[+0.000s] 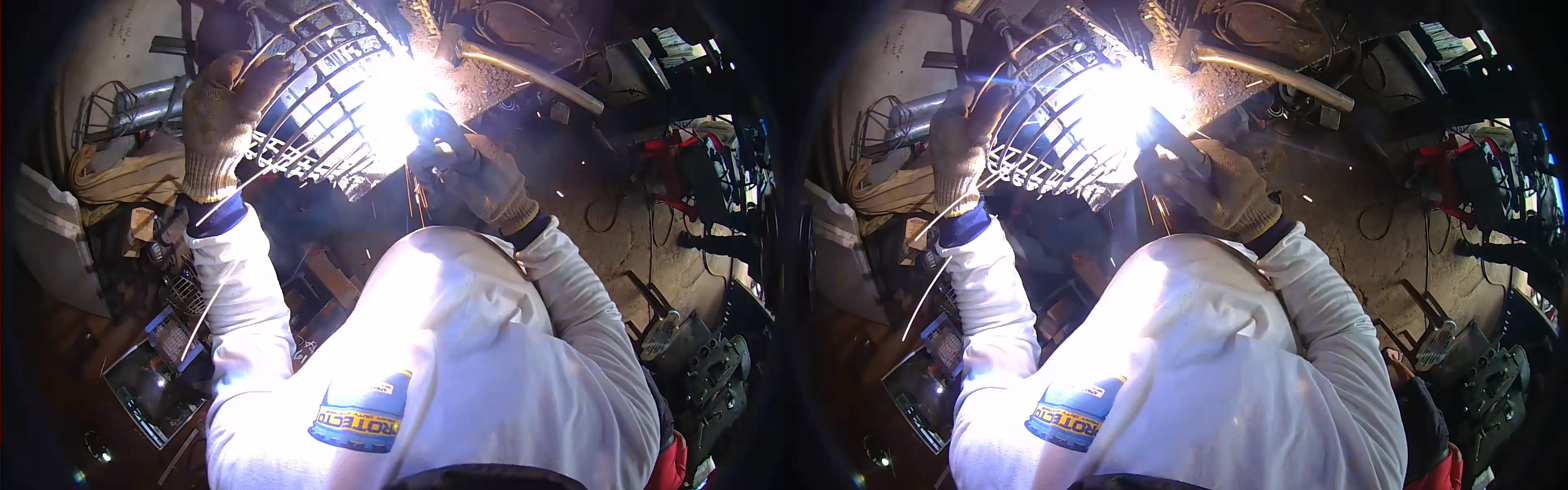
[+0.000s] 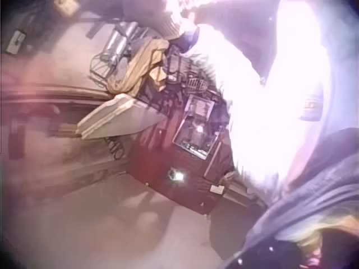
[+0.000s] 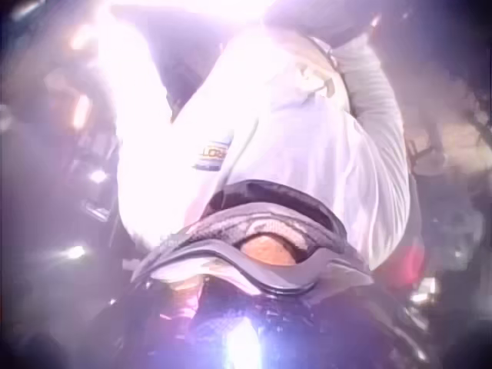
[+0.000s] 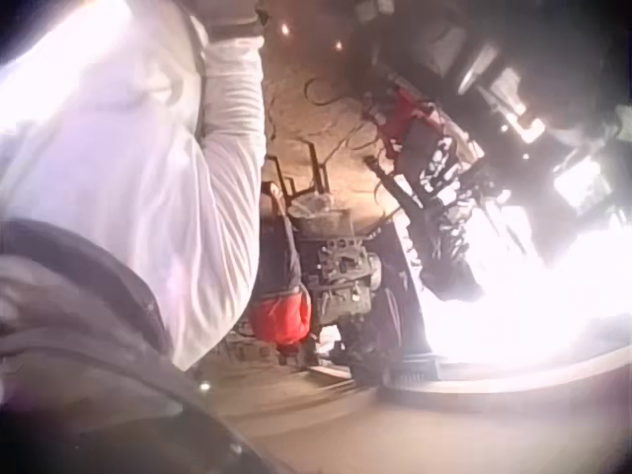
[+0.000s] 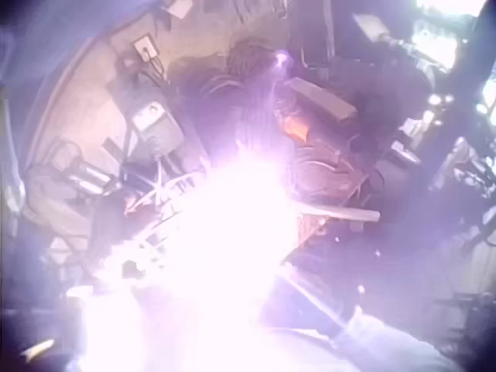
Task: The person welds a curved metal grid structure using a welding torch and metal rods, holding the grid by hand while wearing gloves.
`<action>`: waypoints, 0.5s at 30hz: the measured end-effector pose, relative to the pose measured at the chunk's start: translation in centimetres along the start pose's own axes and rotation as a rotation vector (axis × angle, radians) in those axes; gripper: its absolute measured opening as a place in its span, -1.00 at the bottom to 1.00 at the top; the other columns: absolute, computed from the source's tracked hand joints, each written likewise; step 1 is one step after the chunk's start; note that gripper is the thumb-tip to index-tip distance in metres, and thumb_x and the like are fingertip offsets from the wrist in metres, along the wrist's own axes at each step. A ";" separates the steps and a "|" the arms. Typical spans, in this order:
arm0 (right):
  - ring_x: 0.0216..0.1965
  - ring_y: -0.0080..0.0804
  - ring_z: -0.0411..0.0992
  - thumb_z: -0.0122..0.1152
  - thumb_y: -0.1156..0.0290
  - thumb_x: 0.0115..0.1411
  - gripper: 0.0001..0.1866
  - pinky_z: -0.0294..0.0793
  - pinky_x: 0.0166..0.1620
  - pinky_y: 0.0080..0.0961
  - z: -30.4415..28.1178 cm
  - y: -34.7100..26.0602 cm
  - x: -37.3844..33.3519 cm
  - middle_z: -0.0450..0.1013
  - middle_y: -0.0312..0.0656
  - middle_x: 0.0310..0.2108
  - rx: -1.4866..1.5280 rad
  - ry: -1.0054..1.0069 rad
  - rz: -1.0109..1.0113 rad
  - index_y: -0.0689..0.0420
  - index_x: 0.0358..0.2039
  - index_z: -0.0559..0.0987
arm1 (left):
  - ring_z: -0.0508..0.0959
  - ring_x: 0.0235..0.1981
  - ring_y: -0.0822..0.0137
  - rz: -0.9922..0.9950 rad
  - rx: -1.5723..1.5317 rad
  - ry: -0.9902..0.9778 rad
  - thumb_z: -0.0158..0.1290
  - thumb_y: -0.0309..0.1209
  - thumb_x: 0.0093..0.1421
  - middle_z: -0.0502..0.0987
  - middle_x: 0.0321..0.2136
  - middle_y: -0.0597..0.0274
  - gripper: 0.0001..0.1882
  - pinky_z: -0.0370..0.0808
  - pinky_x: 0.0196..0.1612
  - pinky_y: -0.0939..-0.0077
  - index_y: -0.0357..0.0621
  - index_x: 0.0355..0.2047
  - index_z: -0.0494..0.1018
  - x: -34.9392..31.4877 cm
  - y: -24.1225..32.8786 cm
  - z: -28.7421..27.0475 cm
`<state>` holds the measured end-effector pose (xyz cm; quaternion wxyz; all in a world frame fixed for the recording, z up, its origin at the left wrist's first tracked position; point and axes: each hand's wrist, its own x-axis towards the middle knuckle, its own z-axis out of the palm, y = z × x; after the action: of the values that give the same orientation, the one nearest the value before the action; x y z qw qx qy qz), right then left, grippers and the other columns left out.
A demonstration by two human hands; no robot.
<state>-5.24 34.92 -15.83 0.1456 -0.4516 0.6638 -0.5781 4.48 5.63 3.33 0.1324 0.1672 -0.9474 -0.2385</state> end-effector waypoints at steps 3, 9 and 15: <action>-0.18 -0.08 0.56 0.28 0.20 0.21 -0.55 0.55 -0.15 -0.31 -0.3 -1.1 -0.2 0.53 -0.02 -0.20 0.044 0.008 0.006 0.14 0.05 0.50 | 0.56 -0.44 0.46 -0.142 -1.026 -0.023 0.18 -0.39 0.24 0.65 -0.40 0.27 -0.80 0.46 -0.38 0.62 -0.29 -0.21 0.59 0.6 -2.8 0.2; -0.14 -0.23 0.57 0.37 0.48 0.10 -0.61 0.56 -0.08 -0.37 0.0 0.3 -0.9 0.56 -0.04 -0.13 -0.305 0.009 -0.079 0.21 -0.04 0.56 | 0.59 -0.42 0.36 0.029 0.130 0.044 0.16 -0.29 0.23 0.63 -0.42 0.22 -0.77 0.49 -0.38 0.47 -0.24 -0.27 0.57 -0.2 -1.7 0.3; -0.24 -0.08 0.60 0.33 0.30 0.07 -0.51 0.55 -0.15 -0.33 -1.0 -1.4 -1.1 0.60 -0.02 -0.26 0.214 0.136 0.100 0.20 0.01 0.51 | 0.63 -0.27 0.35 0.063 -0.396 0.038 0.25 -0.37 0.20 0.65 -0.23 0.16 -0.76 0.53 -0.19 0.44 -0.23 -0.19 0.57 -0.1 -3.9 0.6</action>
<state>-4.68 36.51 -14.63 0.1763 -0.3593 0.6284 -0.6670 5.35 2.69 0.91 0.1879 0.1127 -0.8842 -0.4126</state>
